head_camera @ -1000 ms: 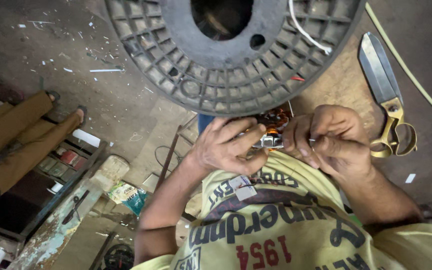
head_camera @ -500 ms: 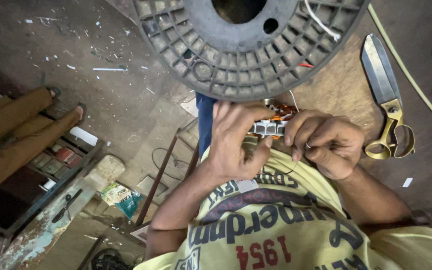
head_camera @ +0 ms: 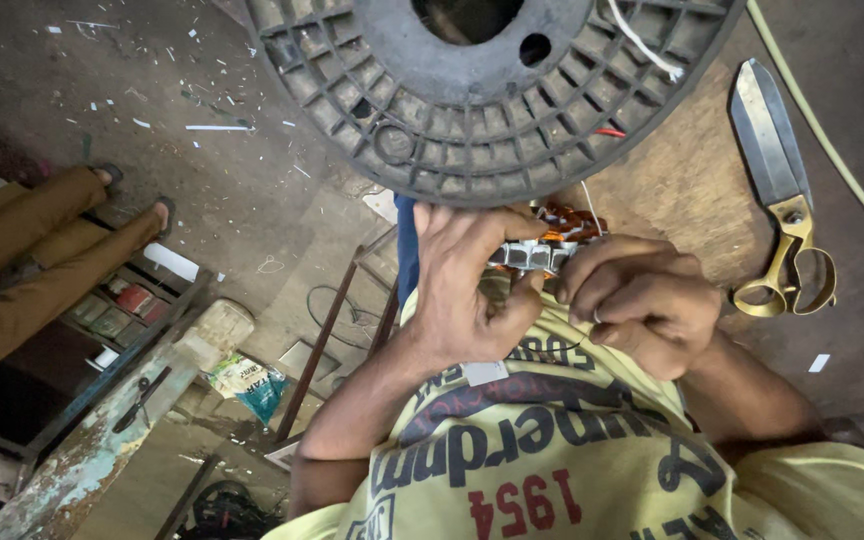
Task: The person winds white thread around a small electrical component with copper windings, likely a motor stator. They hold the component in their left hand and wrap the thread with their right hand, occasionally adjusting the component's position.
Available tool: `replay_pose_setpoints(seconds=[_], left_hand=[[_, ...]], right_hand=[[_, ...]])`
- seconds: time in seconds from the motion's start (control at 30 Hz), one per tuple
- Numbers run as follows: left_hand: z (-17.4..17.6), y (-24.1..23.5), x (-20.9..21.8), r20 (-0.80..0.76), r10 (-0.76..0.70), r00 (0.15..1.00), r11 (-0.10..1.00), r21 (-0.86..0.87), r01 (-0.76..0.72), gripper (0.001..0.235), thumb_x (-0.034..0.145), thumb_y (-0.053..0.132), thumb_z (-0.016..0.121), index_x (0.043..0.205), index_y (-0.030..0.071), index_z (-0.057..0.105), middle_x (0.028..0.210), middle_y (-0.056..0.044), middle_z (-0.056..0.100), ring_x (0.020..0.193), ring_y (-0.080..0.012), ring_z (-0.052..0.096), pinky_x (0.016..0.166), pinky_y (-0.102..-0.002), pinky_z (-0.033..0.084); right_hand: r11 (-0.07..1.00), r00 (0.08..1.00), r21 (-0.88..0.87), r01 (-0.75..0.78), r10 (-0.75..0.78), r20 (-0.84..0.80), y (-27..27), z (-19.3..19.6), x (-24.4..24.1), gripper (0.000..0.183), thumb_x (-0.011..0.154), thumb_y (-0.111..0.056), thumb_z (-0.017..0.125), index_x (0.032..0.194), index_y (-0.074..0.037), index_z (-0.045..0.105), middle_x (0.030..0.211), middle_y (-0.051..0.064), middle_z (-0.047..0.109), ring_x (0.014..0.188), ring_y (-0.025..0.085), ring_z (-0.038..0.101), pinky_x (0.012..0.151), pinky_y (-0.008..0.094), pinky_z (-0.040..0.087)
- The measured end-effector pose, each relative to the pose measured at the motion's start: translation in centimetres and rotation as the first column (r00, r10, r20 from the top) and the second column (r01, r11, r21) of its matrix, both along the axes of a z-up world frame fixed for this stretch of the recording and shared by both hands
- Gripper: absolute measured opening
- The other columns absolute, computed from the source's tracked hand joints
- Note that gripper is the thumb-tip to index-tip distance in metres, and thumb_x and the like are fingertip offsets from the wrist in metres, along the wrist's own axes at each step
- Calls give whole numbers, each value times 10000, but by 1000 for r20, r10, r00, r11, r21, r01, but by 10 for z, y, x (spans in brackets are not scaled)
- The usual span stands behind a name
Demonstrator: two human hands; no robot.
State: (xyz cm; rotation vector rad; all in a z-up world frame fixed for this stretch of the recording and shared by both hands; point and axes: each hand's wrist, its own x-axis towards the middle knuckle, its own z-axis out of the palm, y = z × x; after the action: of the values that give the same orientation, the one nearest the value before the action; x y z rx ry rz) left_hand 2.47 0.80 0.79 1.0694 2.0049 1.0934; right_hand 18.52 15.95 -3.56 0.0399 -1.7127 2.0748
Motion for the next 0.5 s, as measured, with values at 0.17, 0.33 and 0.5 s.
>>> replay_pose_setpoints(seconds=[0.17, 0.33, 0.5], left_hand=[[1, -2, -3, 19, -36, 999, 999, 27, 35, 386, 729, 139, 717, 1110, 99, 668, 1122, -55, 696, 995, -251, 567, 920, -396, 337], [1, -4, -6, 40, -57, 998, 996, 68, 54, 366, 773, 163, 727, 1130, 105, 671, 1121, -52, 675, 1004, -246, 557, 927, -388, 320], [1, -6, -8, 51, -94, 994, 993, 82, 90, 338, 765, 153, 705, 1099, 108, 673, 1087, -55, 661, 1013, -249, 537, 932, -398, 305]], right_hand=[[809, 969, -587, 36, 117, 219, 2, 12, 7, 141, 1000, -126, 681, 893, -61, 616, 772, 129, 684, 658, 184, 666, 828, 410, 559], [624, 954, -778, 68, 189, 235, 10, 17, -3, 117, 1056, -78, 673, 1003, 19, 632, 815, 200, 682, 656, 194, 664, 642, 283, 550], [469, 899, -871, 149, 303, 317, 18, 28, -11, 117, 1063, -55, 661, 993, 28, 617, 834, 202, 662, 733, 162, 662, 578, 226, 500]])
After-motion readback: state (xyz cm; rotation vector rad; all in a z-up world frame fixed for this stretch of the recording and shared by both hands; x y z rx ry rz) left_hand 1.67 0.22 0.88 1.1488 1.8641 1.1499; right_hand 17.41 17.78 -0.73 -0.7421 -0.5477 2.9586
